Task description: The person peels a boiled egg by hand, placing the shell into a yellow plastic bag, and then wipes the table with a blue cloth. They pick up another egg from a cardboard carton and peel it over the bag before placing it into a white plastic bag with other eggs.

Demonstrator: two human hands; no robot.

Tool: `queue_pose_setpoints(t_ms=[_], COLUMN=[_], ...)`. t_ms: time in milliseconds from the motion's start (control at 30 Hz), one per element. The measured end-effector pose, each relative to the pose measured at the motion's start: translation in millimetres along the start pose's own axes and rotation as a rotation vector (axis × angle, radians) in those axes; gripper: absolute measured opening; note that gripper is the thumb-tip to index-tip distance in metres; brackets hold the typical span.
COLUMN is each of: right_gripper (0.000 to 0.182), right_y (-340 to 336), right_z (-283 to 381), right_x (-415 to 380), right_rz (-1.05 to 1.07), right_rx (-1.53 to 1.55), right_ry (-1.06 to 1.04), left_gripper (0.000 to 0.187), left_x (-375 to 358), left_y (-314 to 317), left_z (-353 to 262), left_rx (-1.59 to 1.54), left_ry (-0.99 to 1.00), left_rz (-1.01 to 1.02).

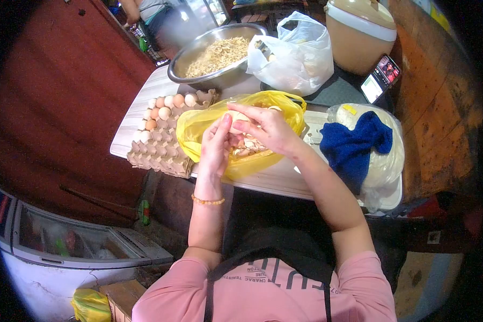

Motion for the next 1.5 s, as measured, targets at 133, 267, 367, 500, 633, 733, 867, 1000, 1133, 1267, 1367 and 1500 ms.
queue_pose_setpoints(t_ms=[133, 267, 367, 500, 633, 733, 867, 1000, 1133, 1267, 1367, 1500], right_gripper=[0.042, 0.035, 0.03, 0.026, 0.025, 0.023, 0.021, 0.013, 0.008, 0.007, 0.009, 0.011], right_y=[3.0, 3.3, 1.3, 1.3, 1.4, 3.0, 4.4, 4.5, 4.3, 6.7, 9.2, 14.7], right_z=[-2.1, -4.3, -4.2, -11.5, -12.3, -7.5, -10.4, -13.4, -8.1, -9.8, -12.0, -17.7], right_x=[0.4, 0.6, 0.2, 1.2, 1.5, 2.1, 2.8, 2.8, 3.2, 2.4, 0.4, -0.8], right_rz=[-0.062, -0.074, -0.073, -0.11, -0.109, -0.092, -0.163, -0.186, -0.215, -0.238, -0.242, -0.22], right_rx=[-0.055, -0.044, -0.09, -0.178, -0.101, 0.101, 0.229, 0.321, 0.177, 0.088, -0.026, -0.062], right_ry=[-0.083, -0.051, -0.01, 0.109, 0.154, 0.167, 0.017, 0.078, 0.09, 0.041, -0.011, -0.015], left_gripper=[0.029, 0.031, 0.031, 0.031, 0.031, 0.031, 0.032, 0.032, 0.031, 0.032, 0.032, 0.03], left_x=[0.5, -0.3, 0.8, -0.2, 1.0, 5.3, 5.1, 6.2, 8.9, 13.6, 15.4, 16.7], left_y=[-3.7, -2.7, -7.4, -6.0, -2.3, -3.6, -1.2, 1.4, -0.3, -2.4, -7.2, -18.7], left_z=[-0.6, -1.8, -0.2, -0.9, -2.9, -5.2, -2.3, 4.8, 9.4, 6.2, 2.3, 3.5], left_rx=[0.036, 0.111, 0.154, 0.095, 0.025, -0.025, -0.134, -0.184, -0.169, -0.137, -0.092, -0.152], left_ry=[-0.001, 0.02, 0.031, -0.004, 0.006, 0.016, -0.073, -0.102, -0.077, 0.012, 0.055, 0.071], left_rz=[0.017, -0.029, -0.008, 0.031, -0.01, -0.048, -0.064, -0.081, -0.117, -0.16, -0.171, -0.216])
Point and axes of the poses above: each hand's wrist, its own x-axis towards the middle knuckle, its own y-axis out of the palm, z = x × y, the point moved 3 cm from there along x, towards the middle knuckle, and after that the axes turned 11 degrees about -x, right-handed, at the moved point
